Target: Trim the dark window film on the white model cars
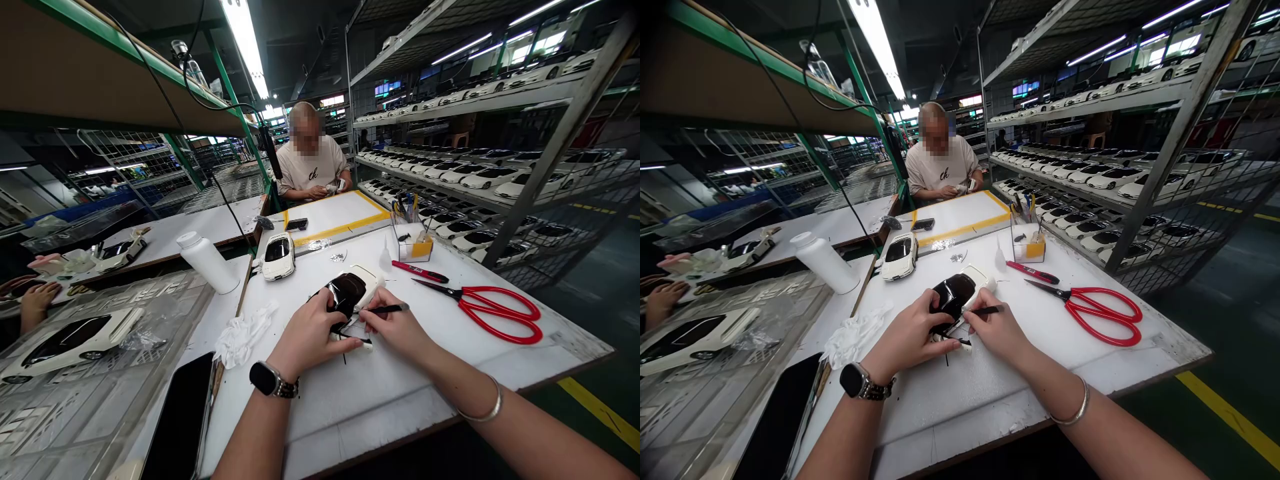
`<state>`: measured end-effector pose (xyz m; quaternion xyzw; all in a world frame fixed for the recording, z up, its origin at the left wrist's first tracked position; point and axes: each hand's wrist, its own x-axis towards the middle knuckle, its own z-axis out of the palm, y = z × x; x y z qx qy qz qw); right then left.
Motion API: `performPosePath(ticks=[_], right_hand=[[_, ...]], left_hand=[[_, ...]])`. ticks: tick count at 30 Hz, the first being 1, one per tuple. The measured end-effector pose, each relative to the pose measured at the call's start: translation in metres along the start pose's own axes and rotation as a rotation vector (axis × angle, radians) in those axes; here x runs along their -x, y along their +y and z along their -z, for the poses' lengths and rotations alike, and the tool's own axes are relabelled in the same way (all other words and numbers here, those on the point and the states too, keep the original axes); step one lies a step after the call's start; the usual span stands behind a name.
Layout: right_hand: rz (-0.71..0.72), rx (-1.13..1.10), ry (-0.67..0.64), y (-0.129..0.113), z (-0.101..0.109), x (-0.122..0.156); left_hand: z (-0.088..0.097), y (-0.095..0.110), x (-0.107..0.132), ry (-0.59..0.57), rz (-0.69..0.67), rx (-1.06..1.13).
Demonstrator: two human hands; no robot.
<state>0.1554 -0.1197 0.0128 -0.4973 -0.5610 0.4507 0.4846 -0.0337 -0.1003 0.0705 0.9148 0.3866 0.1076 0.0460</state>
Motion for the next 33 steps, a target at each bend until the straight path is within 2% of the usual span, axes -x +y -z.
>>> performPosePath(ticks=[7, 16, 22, 33], right_hand=[[-0.002, 0.019, 0.009, -0.0043, -0.0001, 0.0001], [0.008, 0.038, 0.08, -0.0033, 0.0008, 0.0003], [-0.002, 0.056, 0.027, -0.0037, -0.0005, -0.0008], [0.003, 0.039, 0.013, -0.0024, -0.0011, -0.0028]], left_hand=[[-0.0019, 0.0025, -0.0003, -0.009, 0.026, -0.038], [0.0029, 0.0091, -0.0039, -0.091, 0.123, -0.022], [0.0036, 0.0094, -0.0042, -0.105, 0.131, -0.02], [0.0009, 0.0074, -0.0031, -0.085, 0.122, -0.024]])
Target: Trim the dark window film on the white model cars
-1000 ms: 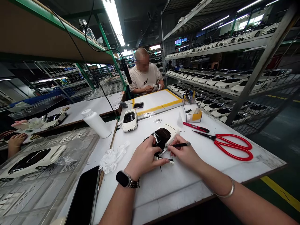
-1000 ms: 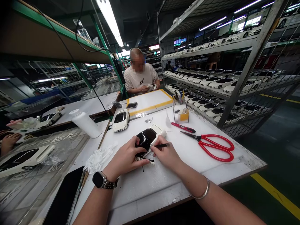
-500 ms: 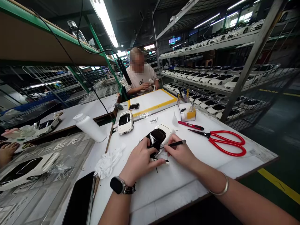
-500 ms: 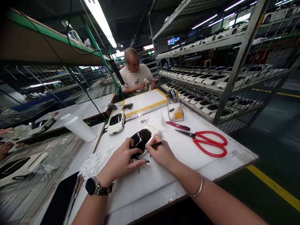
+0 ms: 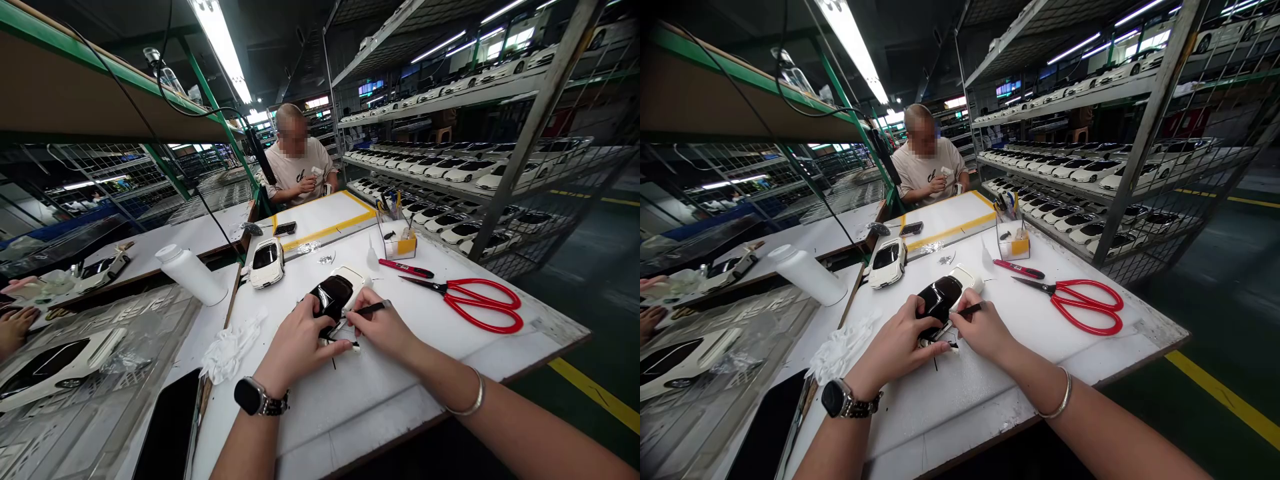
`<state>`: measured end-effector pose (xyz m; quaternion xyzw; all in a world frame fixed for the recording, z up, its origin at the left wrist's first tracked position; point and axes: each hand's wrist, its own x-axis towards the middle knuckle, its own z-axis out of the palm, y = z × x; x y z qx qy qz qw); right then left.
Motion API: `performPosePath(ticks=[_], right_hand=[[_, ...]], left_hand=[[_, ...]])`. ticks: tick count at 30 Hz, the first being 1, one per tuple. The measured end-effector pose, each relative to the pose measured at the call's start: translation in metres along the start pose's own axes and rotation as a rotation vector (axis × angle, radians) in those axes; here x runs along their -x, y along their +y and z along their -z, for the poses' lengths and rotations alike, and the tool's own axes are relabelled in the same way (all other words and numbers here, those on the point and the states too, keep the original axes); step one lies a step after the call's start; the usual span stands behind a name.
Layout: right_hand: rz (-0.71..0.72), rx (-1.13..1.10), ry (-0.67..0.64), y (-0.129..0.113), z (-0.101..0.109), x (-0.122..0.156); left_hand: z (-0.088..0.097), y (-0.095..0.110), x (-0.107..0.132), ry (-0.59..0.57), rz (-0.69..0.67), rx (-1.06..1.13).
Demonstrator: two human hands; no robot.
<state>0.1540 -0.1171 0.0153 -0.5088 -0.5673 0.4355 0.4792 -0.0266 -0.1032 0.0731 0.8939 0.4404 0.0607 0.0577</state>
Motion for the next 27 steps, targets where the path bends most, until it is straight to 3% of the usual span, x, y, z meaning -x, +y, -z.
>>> performPosePath(ticks=[13, 17, 21, 27], right_hand=[[0.0, 0.031, -0.004, -0.004, 0.001, 0.0], [0.014, 0.053, 0.002, -0.001, 0.001, 0.0], [-0.004, 0.124, -0.004, -0.006, 0.001, -0.001], [0.01, 0.729, -0.096, -0.042, -0.006, -0.014]], left_hand=[[-0.002, -0.001, 0.0, 0.05, -0.037, -0.012], [-0.001, -0.004, 0.001, 0.113, -0.099, -0.031], [-0.002, -0.013, 0.002, 0.38, -0.136, -0.026], [-0.007, -0.028, 0.003, 0.807, -0.135, -0.099]])
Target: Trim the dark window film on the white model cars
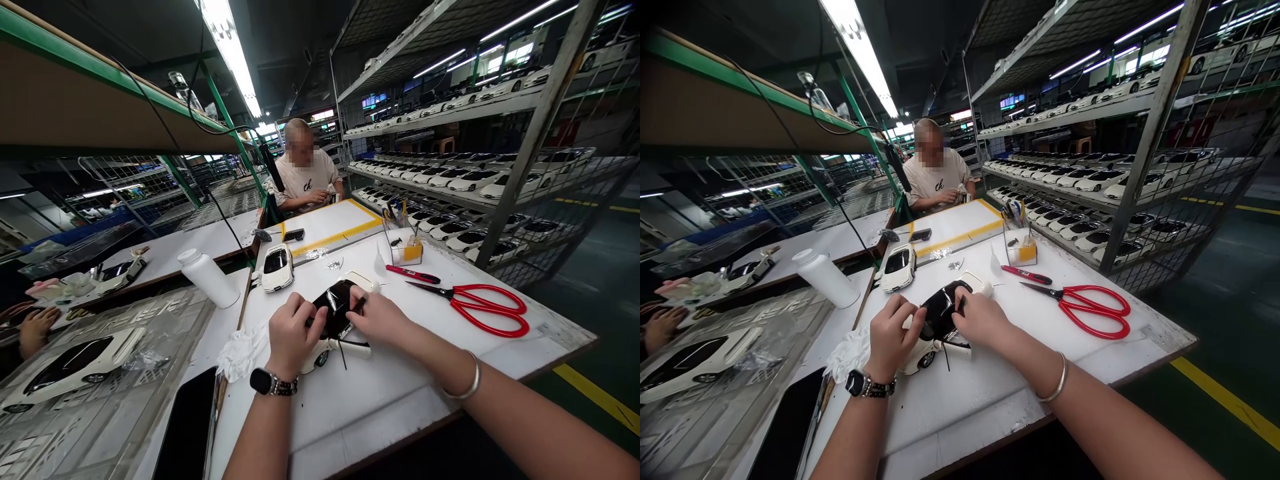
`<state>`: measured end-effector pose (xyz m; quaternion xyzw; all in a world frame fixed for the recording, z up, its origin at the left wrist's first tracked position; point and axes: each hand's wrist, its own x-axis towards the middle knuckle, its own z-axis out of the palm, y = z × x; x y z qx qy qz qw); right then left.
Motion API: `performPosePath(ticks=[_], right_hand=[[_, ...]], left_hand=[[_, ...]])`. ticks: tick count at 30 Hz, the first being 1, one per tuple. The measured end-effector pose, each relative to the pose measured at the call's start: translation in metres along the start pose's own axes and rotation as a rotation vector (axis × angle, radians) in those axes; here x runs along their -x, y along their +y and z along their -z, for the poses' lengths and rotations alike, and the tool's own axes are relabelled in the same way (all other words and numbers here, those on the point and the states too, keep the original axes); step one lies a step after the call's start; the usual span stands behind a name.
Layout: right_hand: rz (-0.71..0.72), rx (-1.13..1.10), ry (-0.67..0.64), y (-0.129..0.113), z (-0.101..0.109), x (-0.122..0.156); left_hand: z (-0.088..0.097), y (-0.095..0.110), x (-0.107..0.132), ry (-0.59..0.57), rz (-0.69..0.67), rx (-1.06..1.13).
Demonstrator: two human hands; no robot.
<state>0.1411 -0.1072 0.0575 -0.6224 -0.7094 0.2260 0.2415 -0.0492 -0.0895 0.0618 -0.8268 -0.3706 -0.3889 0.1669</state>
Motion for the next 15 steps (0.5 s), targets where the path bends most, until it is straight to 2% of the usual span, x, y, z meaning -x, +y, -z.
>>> performPosePath(ticks=[3, 7, 12, 15], right_hand=[[0.038, 0.11, -0.054, -0.019, 0.007, -0.013], [0.137, 0.226, -0.094, -0.033, 0.009, -0.022], [0.214, 0.328, -0.08, -0.023, 0.005, -0.017], [0.221, 0.238, -0.072, -0.012, -0.001, -0.016]], left_hand=[[0.0, -0.003, 0.002, 0.095, 0.007, -0.05], [0.003, -0.006, 0.002, 0.104, 0.044, -0.101], [0.007, -0.008, 0.004, 0.123, 0.058, -0.114], [0.005, -0.007, 0.006, 0.154, 0.056, -0.121]])
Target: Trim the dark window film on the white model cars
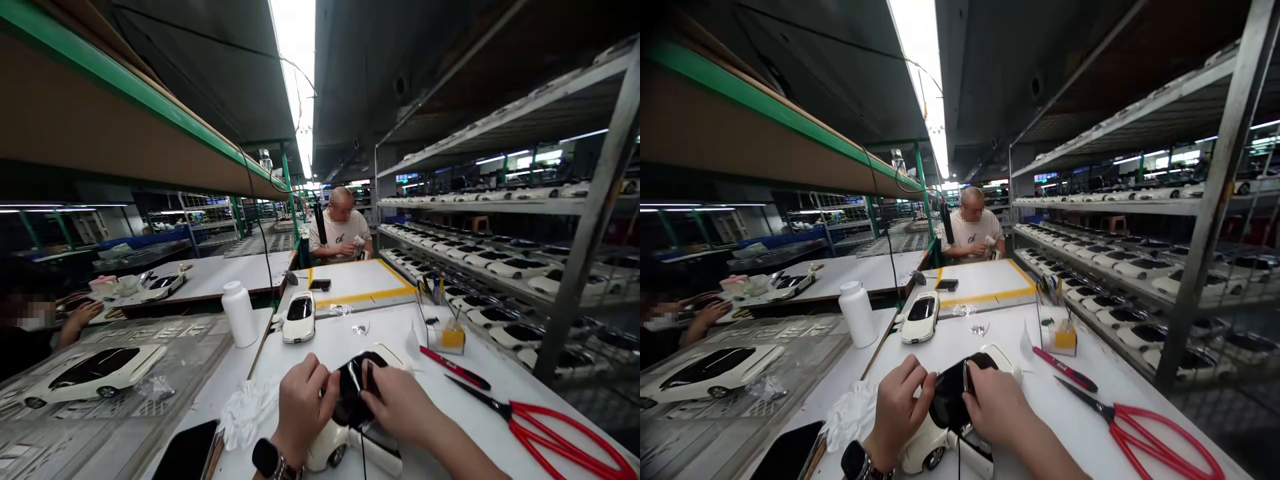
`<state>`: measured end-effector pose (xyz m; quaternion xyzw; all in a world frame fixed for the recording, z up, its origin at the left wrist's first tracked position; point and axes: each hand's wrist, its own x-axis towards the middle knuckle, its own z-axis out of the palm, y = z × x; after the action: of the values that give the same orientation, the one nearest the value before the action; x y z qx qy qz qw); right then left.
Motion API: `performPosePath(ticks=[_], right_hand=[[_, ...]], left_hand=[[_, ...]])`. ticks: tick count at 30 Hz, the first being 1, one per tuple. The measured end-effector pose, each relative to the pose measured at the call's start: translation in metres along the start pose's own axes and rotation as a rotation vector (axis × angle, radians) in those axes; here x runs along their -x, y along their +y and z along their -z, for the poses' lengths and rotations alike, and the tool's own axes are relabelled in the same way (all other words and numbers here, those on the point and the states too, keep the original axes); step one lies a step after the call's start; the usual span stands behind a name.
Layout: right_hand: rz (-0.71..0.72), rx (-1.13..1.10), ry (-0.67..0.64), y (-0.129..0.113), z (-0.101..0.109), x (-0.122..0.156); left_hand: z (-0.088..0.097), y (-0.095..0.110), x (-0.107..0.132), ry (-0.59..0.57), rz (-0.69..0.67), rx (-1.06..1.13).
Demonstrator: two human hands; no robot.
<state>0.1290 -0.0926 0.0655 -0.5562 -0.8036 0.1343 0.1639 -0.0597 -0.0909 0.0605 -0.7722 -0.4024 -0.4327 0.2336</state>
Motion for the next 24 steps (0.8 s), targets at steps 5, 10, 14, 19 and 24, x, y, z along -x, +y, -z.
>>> performPosePath(ticks=[5, 10, 14, 19, 24], right_hand=[[0.006, -0.14, 0.019, 0.001, -0.002, 0.003], [0.018, -0.363, 0.069, 0.003, 0.006, 0.005], [-0.011, -0.589, 0.128, 0.011, 0.01, 0.003], [-0.011, -0.628, 0.16, 0.012, 0.008, 0.001], [0.007, -0.563, 0.194, 0.011, 0.006, 0.001]], left_hand=[[-0.001, 0.002, 0.001, 0.023, 0.013, 0.003], [-0.003, 0.001, 0.003, 0.012, 0.07, 0.047], [-0.004, -0.002, 0.004, -0.003, 0.111, 0.078], [-0.004, -0.006, 0.004, -0.021, 0.138, 0.097], [-0.005, -0.008, 0.003, -0.033, 0.141, 0.123]])
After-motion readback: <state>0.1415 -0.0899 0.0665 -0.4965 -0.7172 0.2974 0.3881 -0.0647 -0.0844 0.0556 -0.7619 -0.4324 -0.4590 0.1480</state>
